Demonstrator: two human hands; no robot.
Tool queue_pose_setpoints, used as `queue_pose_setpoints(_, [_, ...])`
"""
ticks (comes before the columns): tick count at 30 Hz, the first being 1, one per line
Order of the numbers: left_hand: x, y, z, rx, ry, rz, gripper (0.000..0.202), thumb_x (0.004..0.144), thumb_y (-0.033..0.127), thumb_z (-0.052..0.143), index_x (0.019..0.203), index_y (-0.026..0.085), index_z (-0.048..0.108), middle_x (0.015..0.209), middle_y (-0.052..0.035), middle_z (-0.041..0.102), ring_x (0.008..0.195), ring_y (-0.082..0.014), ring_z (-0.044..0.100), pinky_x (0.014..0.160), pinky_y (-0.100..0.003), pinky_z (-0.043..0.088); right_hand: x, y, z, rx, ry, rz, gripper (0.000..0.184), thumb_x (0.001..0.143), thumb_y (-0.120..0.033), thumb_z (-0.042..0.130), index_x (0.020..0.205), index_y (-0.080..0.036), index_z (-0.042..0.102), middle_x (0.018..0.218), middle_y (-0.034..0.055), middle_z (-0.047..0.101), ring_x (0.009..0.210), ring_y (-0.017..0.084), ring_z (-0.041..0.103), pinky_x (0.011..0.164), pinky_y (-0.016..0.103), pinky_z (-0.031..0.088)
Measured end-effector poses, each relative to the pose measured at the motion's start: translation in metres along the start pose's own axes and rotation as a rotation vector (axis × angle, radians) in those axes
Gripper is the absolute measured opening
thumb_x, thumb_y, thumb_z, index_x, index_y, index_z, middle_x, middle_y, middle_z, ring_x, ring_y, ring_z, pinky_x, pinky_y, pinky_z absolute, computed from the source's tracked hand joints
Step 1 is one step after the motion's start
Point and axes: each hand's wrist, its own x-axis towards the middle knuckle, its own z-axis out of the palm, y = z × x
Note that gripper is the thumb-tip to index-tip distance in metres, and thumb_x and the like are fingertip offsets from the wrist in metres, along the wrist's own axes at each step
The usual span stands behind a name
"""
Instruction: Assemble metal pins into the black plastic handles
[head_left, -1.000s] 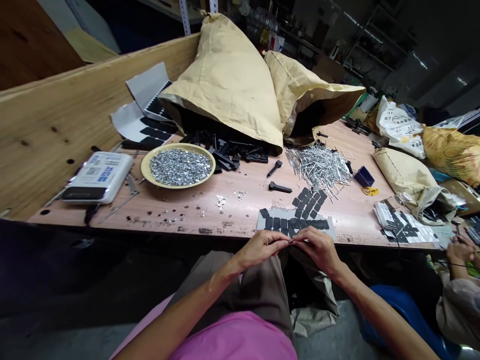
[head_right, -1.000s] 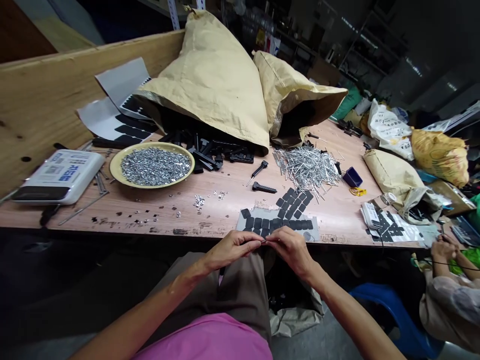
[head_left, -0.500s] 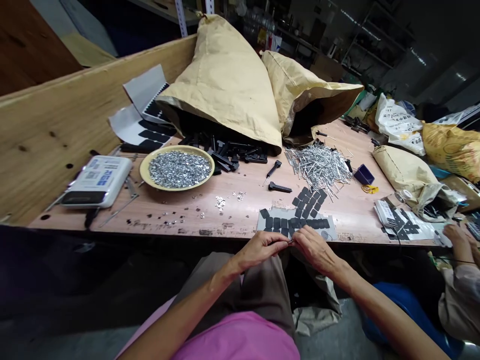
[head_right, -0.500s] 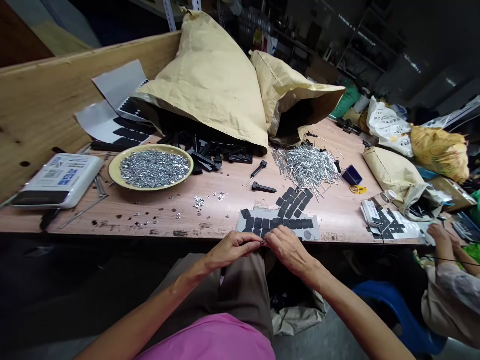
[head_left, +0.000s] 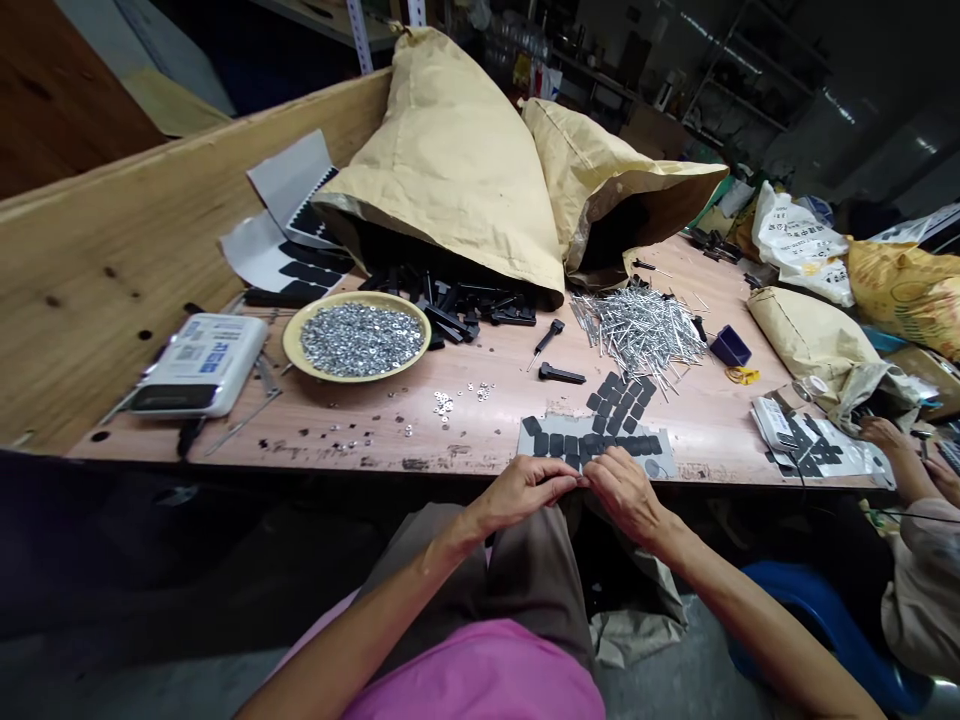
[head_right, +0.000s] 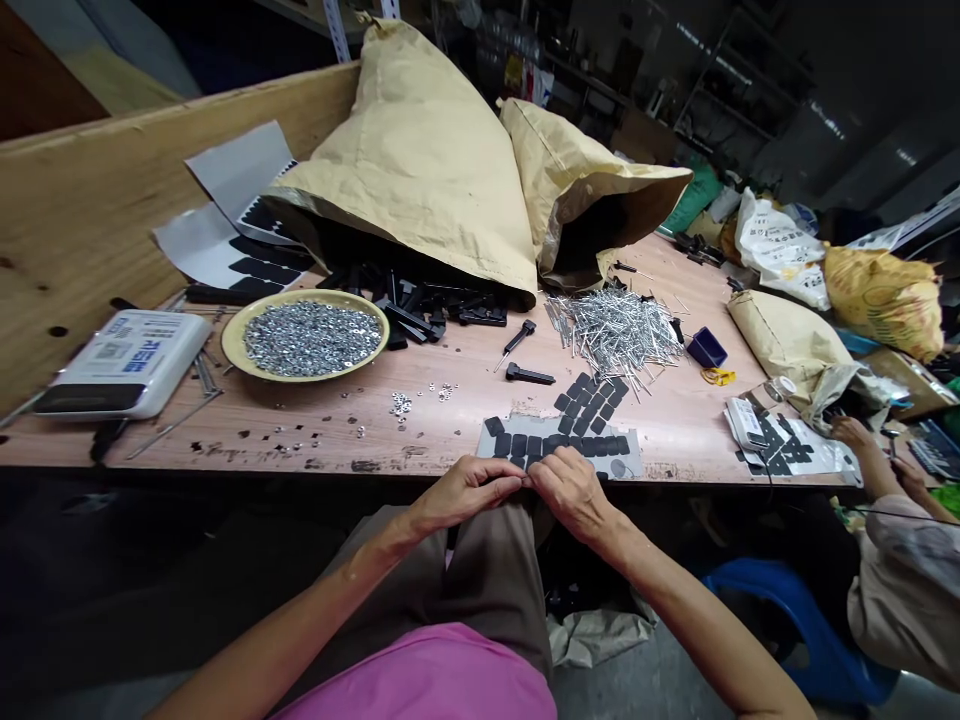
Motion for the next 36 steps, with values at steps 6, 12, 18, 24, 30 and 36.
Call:
queue_pose_setpoints(6, [0.000,-0.002,0.011,0.172,0.232,0.127,0.024,0.081,0.029,0.052,0.084,0.017,0.072,0.068,-0.0031,0.067,0.060,-0.0134,0.057,0.061,-0.023,0.045,-0.002,0.001,0.015,-0.196,0.067,0.173,0.038,0.097,-0.021,0.030,0.062,-0.021,0.046,0.053,0.0009,0.048,0.053,0.015,0.039,0.055,0.030,0.029])
queue_pose_setpoints(12, [0.004,-0.010,0.012,0.202,0.341,0.123,0.023,0.082,0.025,0.051,0.088,0.021,0.072,0.070,-0.0026,0.070,0.073,-0.0177,0.066,0.072,-0.026,0.051,0.003,0.000,0.034,-0.078,0.071,0.404,0.044,0.098,-0.034,0.023,0.060,-0.022,0.040,0.052,-0.0005,0.045,0.048,0.013,0.039,0.051,0.028,0.028])
queue_pose_setpoints(18, [0.014,-0.012,0.003,0.232,0.406,0.048,0.021,0.080,0.021,0.053,0.088,0.021,0.072,0.091,-0.0040,0.074,0.086,-0.0208,0.068,0.080,-0.029,0.051,0.020,0.013,0.033,0.393,-0.123,0.592,0.045,0.096,-0.046,0.016,0.066,-0.023,0.041,0.056,-0.0016,0.048,0.049,0.013,0.045,0.051,0.026,0.036])
queue_pose_setpoints(24, [0.017,-0.017,-0.002,0.229,0.447,-0.016,0.020,0.079,0.022,0.054,0.086,0.021,0.073,0.079,-0.0033,0.074,0.075,-0.0194,0.066,0.072,-0.027,0.050,0.029,0.032,0.044,0.780,-0.204,0.742,0.048,0.083,-0.065,0.034,0.062,-0.023,0.039,0.047,-0.0064,0.041,0.043,0.010,0.039,0.047,0.024,0.035])
queue_pose_setpoints(30, [0.027,-0.020,-0.013,-0.017,0.462,-0.102,0.022,0.075,0.027,0.057,0.087,0.016,0.071,0.049,0.0041,0.053,0.045,-0.0093,0.047,0.047,-0.020,0.039,0.032,0.037,0.055,0.857,-0.062,0.897,0.044,0.078,-0.063,0.046,0.066,-0.021,0.046,0.052,-0.0044,0.050,0.045,0.011,0.047,0.049,0.024,0.039])
queue_pose_setpoints(36, [0.023,-0.028,-0.040,-0.395,0.567,-0.344,0.045,0.067,0.043,0.066,0.096,0.009,0.063,0.046,0.0104,0.040,0.033,-0.0017,0.024,0.034,-0.015,0.013,0.027,0.057,0.074,0.553,0.028,0.921,0.026,0.080,-0.043,0.050,0.076,-0.019,0.058,0.066,0.0018,0.063,0.056,0.016,0.058,0.056,0.029,0.046])
